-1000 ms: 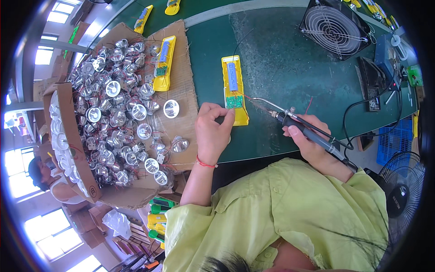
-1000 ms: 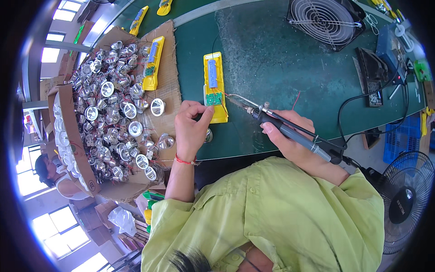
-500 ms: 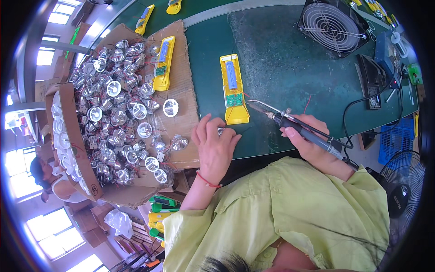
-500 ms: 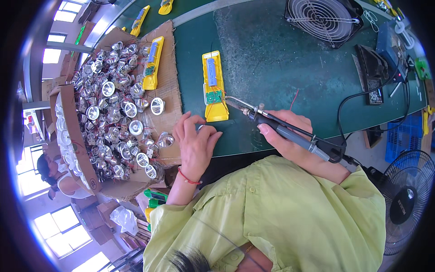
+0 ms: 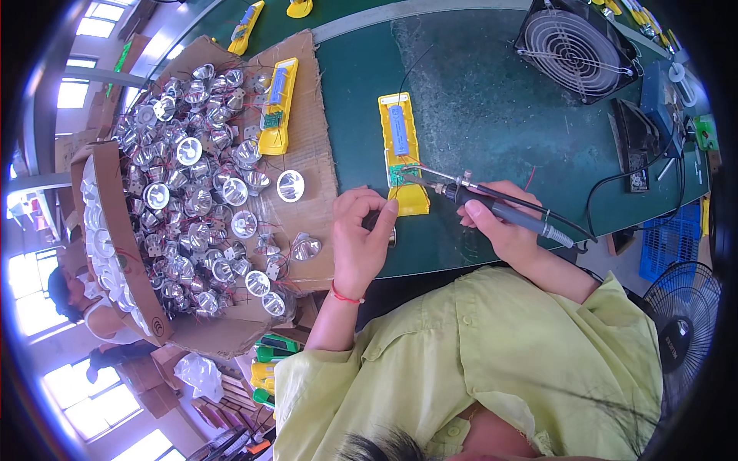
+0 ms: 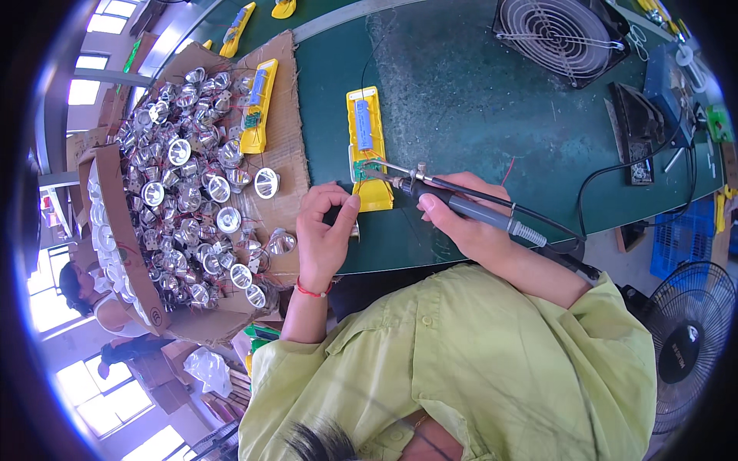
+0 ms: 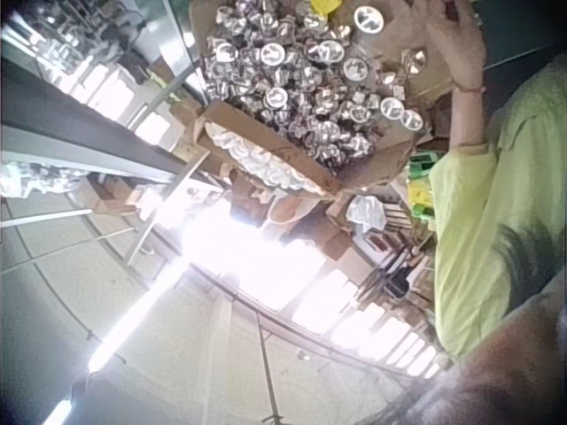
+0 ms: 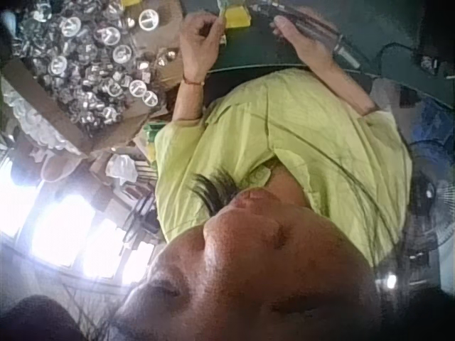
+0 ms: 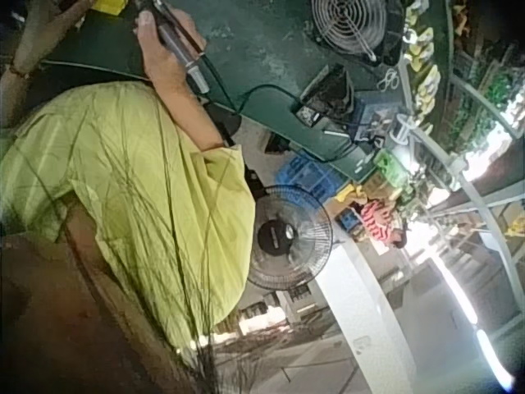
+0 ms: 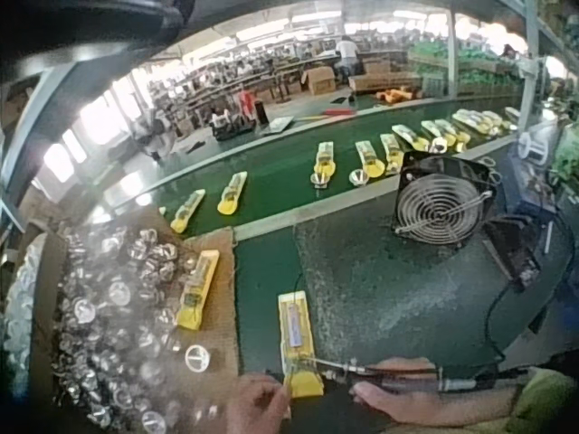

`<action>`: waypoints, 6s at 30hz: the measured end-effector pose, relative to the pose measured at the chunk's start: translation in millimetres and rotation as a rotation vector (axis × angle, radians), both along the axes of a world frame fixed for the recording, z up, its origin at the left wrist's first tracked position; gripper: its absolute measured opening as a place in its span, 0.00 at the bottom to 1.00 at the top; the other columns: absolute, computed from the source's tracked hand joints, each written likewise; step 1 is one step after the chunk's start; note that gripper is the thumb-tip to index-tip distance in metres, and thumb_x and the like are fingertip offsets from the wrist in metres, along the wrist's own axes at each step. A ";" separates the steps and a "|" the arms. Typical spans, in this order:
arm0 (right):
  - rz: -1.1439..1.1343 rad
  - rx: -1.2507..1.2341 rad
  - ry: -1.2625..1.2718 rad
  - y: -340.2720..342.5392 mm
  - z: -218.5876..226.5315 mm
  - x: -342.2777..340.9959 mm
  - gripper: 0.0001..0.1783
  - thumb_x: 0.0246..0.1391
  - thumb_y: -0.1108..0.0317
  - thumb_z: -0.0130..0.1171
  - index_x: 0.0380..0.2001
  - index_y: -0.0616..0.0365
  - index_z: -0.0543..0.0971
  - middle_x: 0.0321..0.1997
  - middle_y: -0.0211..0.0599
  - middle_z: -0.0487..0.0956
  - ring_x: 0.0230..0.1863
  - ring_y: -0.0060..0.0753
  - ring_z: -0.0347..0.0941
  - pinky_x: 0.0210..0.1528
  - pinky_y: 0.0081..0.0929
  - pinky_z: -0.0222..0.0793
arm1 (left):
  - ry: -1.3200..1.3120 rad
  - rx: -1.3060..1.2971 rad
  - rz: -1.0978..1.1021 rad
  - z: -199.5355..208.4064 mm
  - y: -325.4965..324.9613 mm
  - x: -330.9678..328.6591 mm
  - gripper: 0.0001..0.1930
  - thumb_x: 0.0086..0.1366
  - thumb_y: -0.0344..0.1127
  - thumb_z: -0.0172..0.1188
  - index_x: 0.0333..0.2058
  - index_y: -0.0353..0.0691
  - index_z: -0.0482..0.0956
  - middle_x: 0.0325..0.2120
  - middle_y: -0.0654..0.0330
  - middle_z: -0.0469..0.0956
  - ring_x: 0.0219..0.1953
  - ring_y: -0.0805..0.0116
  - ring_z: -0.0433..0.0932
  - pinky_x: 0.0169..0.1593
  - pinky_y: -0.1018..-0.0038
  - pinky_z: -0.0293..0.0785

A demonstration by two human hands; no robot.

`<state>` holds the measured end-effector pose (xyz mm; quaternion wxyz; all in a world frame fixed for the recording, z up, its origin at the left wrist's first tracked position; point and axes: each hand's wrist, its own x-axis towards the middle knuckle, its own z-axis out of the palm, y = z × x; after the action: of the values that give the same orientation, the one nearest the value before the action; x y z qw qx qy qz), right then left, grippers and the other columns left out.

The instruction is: The person solders wire connections on flashlight bodies using a soldering iron, connecting reflector components to the circuit boards, and places the assembled flashlights onto the conveyor line.

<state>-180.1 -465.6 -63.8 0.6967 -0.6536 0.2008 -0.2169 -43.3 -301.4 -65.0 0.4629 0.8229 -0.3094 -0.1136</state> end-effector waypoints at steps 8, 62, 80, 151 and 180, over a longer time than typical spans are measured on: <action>-0.020 0.079 -0.019 2.7 -4.5 -1.2 0.12 0.51 0.72 0.59 0.36 0.70 0.73 0.29 0.44 0.79 0.27 0.27 0.77 0.30 0.21 0.76 | -0.001 -0.007 -0.007 -1.0 1.1 0.9 0.06 0.54 0.30 0.61 0.26 0.33 0.75 0.30 0.53 0.74 0.42 0.57 0.70 0.45 0.67 0.66; -0.361 -0.040 -0.104 -45.0 -11.4 -30.2 0.12 0.52 0.72 0.56 0.38 0.69 0.72 0.28 0.45 0.78 0.24 0.27 0.75 0.29 0.20 0.73 | -0.405 0.296 0.086 24.7 -108.9 53.9 0.25 0.50 0.53 0.62 0.40 0.40 0.76 0.33 0.51 0.73 0.37 0.53 0.76 0.41 0.63 0.72; -0.105 -0.170 -0.024 -23.5 10.3 -38.0 0.13 0.52 0.71 0.56 0.38 0.69 0.72 0.28 0.44 0.79 0.27 0.29 0.77 0.32 0.24 0.75 | 0.235 -0.149 0.133 32.5 -1.4 40.0 0.06 0.58 0.30 0.57 0.30 0.33 0.77 0.21 0.56 0.77 0.26 0.67 0.77 0.31 0.78 0.70; -0.057 0.082 -0.003 -14.1 3.2 -1.6 0.11 0.51 0.72 0.59 0.36 0.69 0.73 0.27 0.43 0.78 0.26 0.27 0.76 0.29 0.22 0.75 | 0.333 0.372 -0.221 17.1 -43.7 45.1 0.15 0.52 0.42 0.63 0.17 0.34 0.81 0.18 0.54 0.74 0.23 0.65 0.73 0.29 0.70 0.69; -0.033 0.175 -0.029 -29.1 1.4 -19.8 0.13 0.51 0.72 0.59 0.37 0.70 0.73 0.29 0.44 0.79 0.28 0.28 0.77 0.30 0.23 0.76 | 0.186 -0.049 -0.037 12.1 -3.0 17.0 0.06 0.51 0.31 0.65 0.28 0.34 0.82 0.31 0.58 0.73 0.32 0.71 0.74 0.33 0.77 0.70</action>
<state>-199.9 -494.7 -62.4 0.7503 -0.5837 0.2196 -0.2191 -26.3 -304.4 -52.9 0.5074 0.7914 -0.2828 -0.1902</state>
